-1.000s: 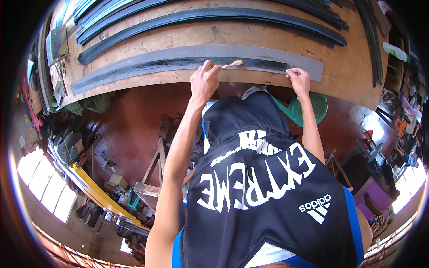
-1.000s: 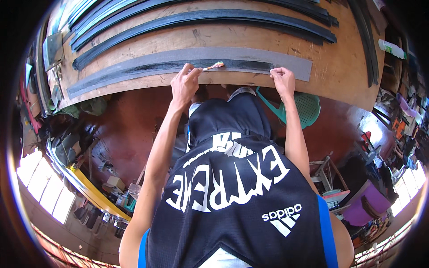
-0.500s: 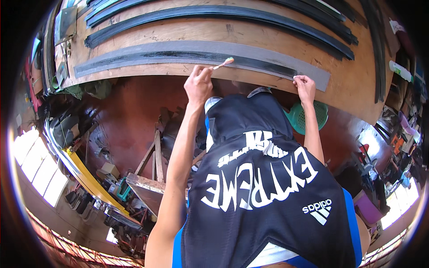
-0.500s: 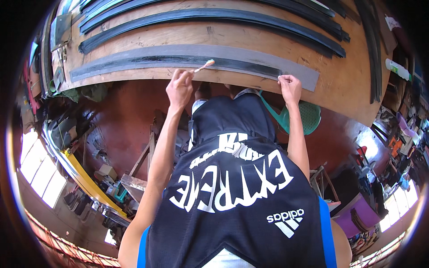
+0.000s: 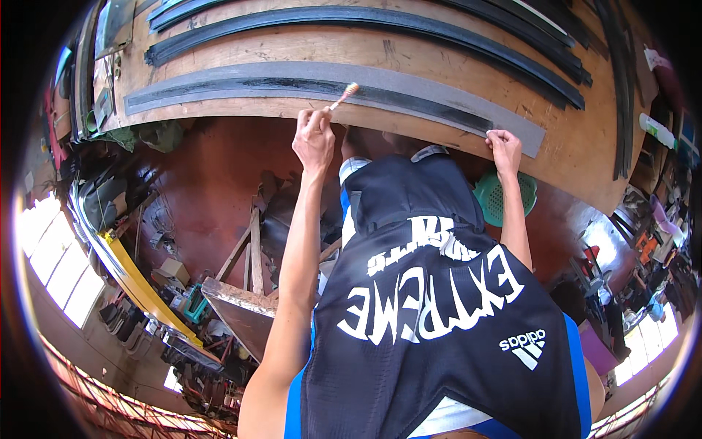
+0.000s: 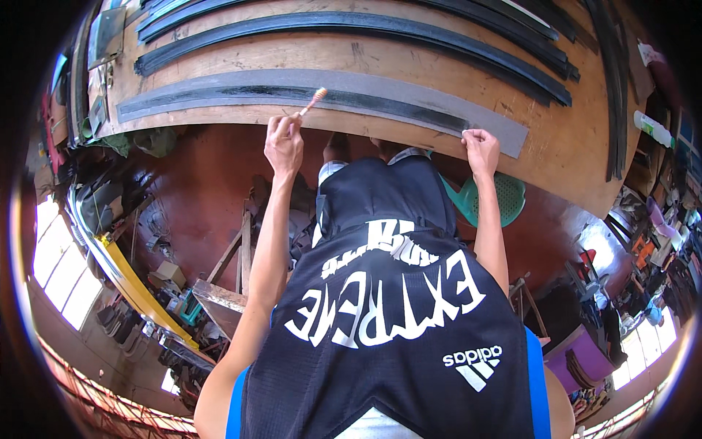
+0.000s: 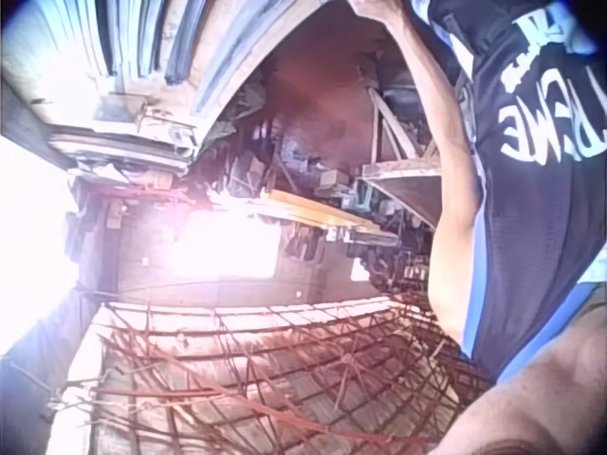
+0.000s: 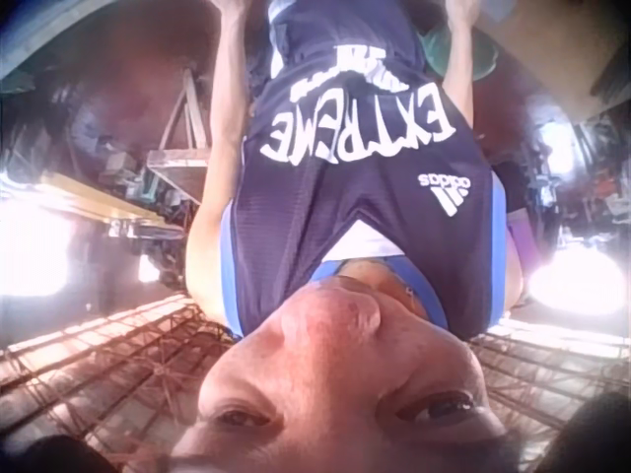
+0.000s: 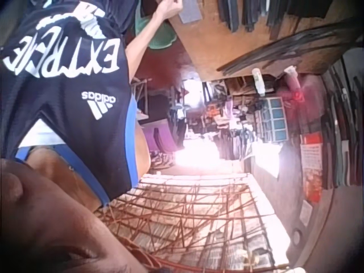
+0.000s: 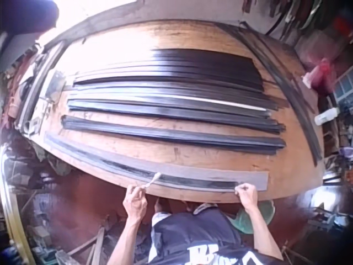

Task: Applying a liquid finish or dye to long leather strips using a brush.

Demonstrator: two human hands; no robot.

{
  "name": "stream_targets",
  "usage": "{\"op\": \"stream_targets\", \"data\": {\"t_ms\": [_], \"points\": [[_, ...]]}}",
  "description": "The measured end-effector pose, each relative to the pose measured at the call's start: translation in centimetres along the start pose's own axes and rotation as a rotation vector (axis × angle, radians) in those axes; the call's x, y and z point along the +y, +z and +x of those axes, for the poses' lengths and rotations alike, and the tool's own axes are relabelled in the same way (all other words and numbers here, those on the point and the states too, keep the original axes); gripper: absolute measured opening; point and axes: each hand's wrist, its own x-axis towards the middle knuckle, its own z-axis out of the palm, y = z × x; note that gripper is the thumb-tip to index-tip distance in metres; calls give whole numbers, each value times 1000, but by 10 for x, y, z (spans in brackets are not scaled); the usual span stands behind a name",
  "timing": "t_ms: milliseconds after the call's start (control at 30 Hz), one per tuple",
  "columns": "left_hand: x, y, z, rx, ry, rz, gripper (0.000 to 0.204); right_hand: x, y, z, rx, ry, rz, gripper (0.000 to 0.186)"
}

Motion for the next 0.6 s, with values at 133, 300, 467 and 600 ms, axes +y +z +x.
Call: {"op": "stream_targets", "data": {"t_ms": [133,300,467,600], "points": [[-5,7,0,11,-74,-20,8,0,2,0,25,-13,3,18],[-3,16,-6,-116,43,-43,6,-2,3,-1,14,21,6,17],[6,19,-4,-140,150,17,5,-6,5,-2,21,34,-8,17],[18,24,-1,-178,215,29,6,-8,8,-4,10,29,38,15]]}}
